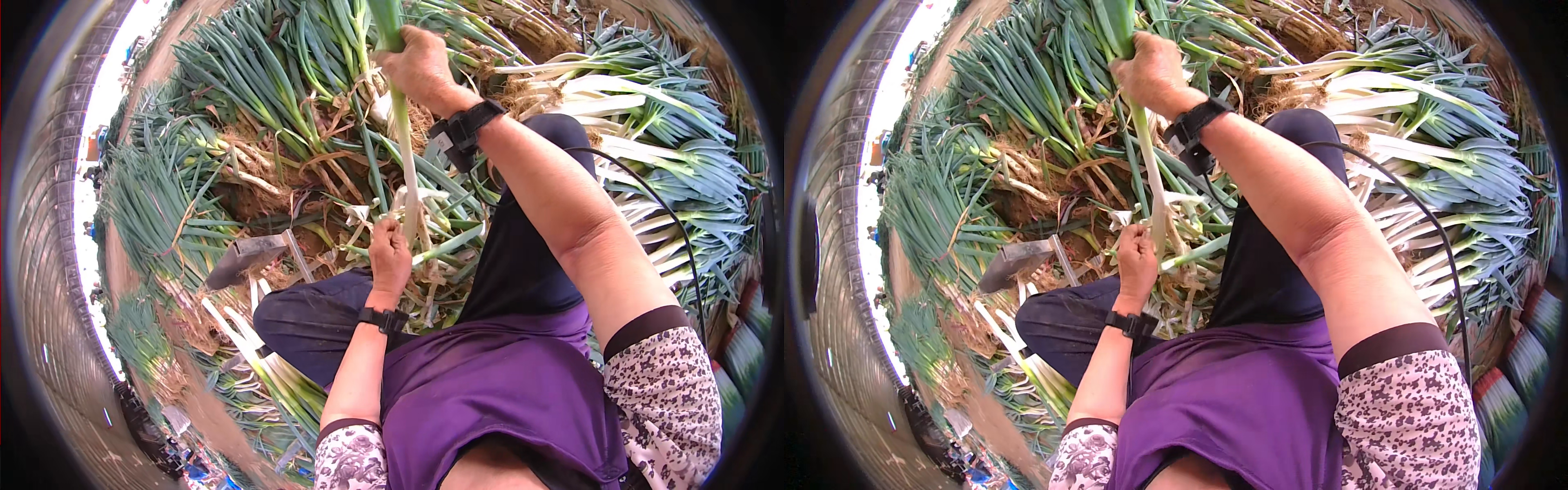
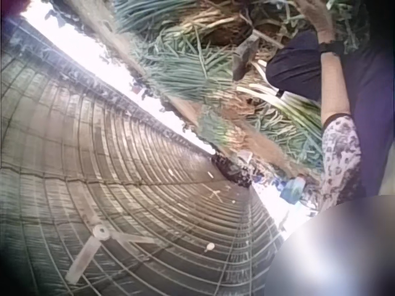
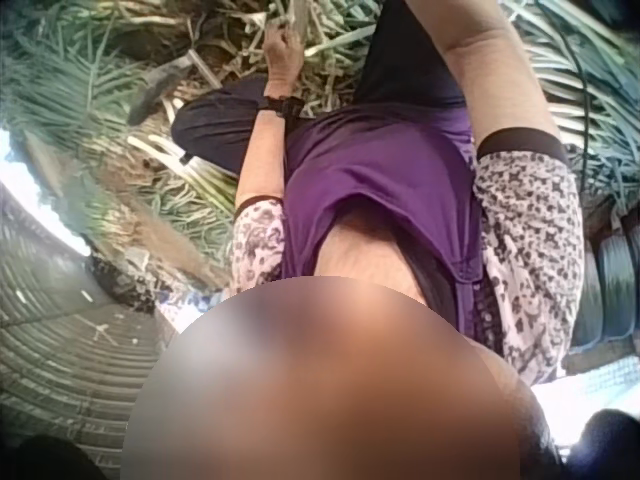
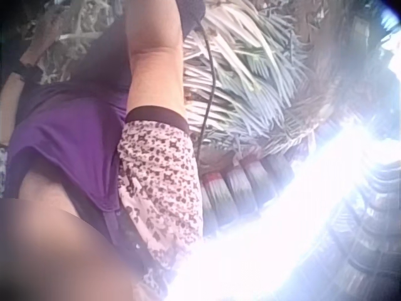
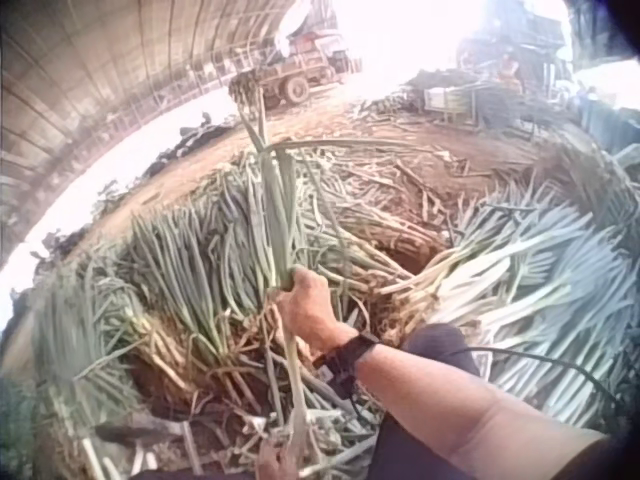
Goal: Cleaning and sorting harvested leeks by peeling off outer layers.
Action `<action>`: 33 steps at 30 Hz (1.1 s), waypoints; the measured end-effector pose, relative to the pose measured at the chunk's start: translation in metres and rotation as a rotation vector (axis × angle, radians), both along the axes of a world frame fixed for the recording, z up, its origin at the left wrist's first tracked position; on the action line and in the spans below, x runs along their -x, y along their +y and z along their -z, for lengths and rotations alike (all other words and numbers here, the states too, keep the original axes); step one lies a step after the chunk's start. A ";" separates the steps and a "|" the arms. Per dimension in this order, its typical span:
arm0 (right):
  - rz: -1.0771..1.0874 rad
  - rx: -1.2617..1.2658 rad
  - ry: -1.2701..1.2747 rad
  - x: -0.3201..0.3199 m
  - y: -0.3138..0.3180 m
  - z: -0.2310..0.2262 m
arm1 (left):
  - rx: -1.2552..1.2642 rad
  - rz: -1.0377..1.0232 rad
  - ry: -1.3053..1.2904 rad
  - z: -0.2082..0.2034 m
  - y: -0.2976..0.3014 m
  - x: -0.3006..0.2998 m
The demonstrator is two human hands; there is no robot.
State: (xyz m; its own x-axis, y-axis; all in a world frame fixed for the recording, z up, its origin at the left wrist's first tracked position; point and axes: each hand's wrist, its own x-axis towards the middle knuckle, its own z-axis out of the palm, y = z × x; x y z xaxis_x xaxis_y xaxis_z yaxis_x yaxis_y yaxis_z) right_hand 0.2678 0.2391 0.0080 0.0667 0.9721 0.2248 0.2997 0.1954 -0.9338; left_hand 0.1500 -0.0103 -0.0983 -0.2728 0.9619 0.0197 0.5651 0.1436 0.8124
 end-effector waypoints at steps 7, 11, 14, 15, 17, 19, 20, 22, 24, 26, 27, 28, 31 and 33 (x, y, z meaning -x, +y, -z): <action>0.146 -0.032 0.194 -0.030 0.019 -0.007 | 0.005 0.321 0.577 -0.011 0.002 -0.004; 0.234 -0.088 0.569 -0.058 0.046 -0.021 | 0.608 0.832 0.597 0.032 -0.084 0.034; 0.190 -0.042 0.733 -0.091 0.055 -0.005 | 0.718 0.618 0.242 -0.066 -0.035 0.017; 0.128 0.028 0.807 -0.096 0.057 0.000 | 0.659 0.509 0.207 -0.091 -0.013 0.012; 0.139 0.089 0.882 -0.074 0.040 -0.013 | 0.098 0.241 0.081 -0.097 0.014 0.021; 0.122 0.254 1.005 -0.070 0.032 -0.018 | -0.212 0.269 0.035 -0.116 0.048 0.007; 0.091 0.272 1.021 -0.069 0.034 -0.017 | -0.216 0.284 0.012 -0.112 0.060 0.000; 0.079 0.283 1.008 -0.070 0.035 -0.013 | -0.131 0.328 -0.030 -0.105 0.068 -0.017; 0.137 0.326 0.949 -0.071 0.033 -0.014 | -0.181 0.413 0.403 -0.107 0.056 -0.034; 0.153 0.314 0.925 -0.073 0.033 -0.012 | -0.172 0.424 0.623 -0.096 0.040 -0.045; 0.172 0.305 0.904 -0.075 0.032 -0.011 | -0.169 0.433 0.620 -0.088 0.039 -0.048; 0.170 0.309 0.907 -0.075 0.032 -0.013 | -0.153 0.390 0.514 -0.085 0.037 -0.049; 0.198 0.305 0.879 -0.074 0.030 -0.017 | -0.165 0.305 0.419 -0.082 0.036 -0.047; 0.182 0.273 0.865 -0.070 0.027 -0.018 | -0.130 0.335 0.429 -0.071 0.036 -0.045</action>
State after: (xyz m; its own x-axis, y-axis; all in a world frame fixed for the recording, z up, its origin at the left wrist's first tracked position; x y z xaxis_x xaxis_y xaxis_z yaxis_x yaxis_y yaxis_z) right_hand 0.3379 0.2656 0.0264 0.2611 0.9423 -0.2096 -0.5186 -0.0462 -0.8537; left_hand 0.1954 0.0261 -0.0268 0.1059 0.9768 0.1863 0.8464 -0.1869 0.4987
